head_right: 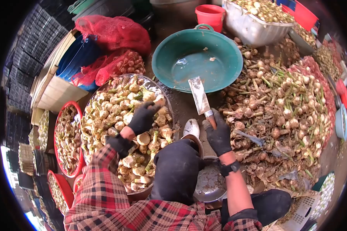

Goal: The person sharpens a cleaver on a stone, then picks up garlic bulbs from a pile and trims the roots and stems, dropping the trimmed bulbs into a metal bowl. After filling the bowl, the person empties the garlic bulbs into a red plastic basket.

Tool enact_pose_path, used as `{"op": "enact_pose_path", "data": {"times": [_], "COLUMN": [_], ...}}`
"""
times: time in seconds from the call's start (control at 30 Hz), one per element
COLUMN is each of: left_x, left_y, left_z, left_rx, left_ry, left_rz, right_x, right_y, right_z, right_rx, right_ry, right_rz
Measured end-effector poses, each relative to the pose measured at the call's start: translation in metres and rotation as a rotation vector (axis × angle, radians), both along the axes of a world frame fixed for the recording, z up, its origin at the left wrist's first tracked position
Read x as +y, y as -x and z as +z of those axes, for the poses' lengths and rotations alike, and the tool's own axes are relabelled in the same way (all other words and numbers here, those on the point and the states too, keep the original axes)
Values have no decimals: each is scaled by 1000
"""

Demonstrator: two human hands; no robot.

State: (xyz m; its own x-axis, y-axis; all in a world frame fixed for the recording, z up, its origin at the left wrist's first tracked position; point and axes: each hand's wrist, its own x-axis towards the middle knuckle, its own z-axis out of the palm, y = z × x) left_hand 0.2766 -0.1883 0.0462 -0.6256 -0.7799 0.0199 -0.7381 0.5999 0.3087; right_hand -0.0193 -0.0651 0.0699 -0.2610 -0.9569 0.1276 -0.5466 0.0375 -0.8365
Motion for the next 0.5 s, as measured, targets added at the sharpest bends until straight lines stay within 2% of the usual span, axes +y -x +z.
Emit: {"op": "enact_pose_path", "data": {"times": [0.03,0.07,0.1,0.13,0.17,0.23,0.27,0.3,0.33,0.37,0.4,0.43,0.47,0.5], "left_x": [-3,-6,-3,6,10,18,20,17,15,12,14,18,22,24], "left_y": [6,8,20,37,52,85,104,114,124,133,142,151,160,170], "left_z": [-4,-8,11,50,44,58,69,66,67,70,77,80,82,87], "left_rx": [339,624,898,1509,1386,1400,1463,985,904,824,895,891,905,920], "left_ry": [159,-147,-462,-1237,-1081,-1021,-1188,-649,-620,-584,-723,-724,-693,-664], "left_rz": [-20,120,268,248,191,-37,-122,-70,-113,-151,-143,-174,-206,-240], "right_x": [5,14,21,27,30,39,44,50,54,56,55,52,46,37], "right_y": [0,2,-1,-1,2,3,2,4,9,13,16,17,22,29], "right_z": [12,29,28,28,29,32,41,49,47,42,41,43,49,61], "right_rx": [-17,-330,-333,-378,-414,-313,-317,-319,-189,-134,-98,-61,-50,-100], "right_ry": [113,-126,-133,-55,33,42,25,7,-5,94,175,258,269,173], "right_rz": [8,-4,-11,26,60,68,55,39,33,30,-4,-33,-55,-138]}}
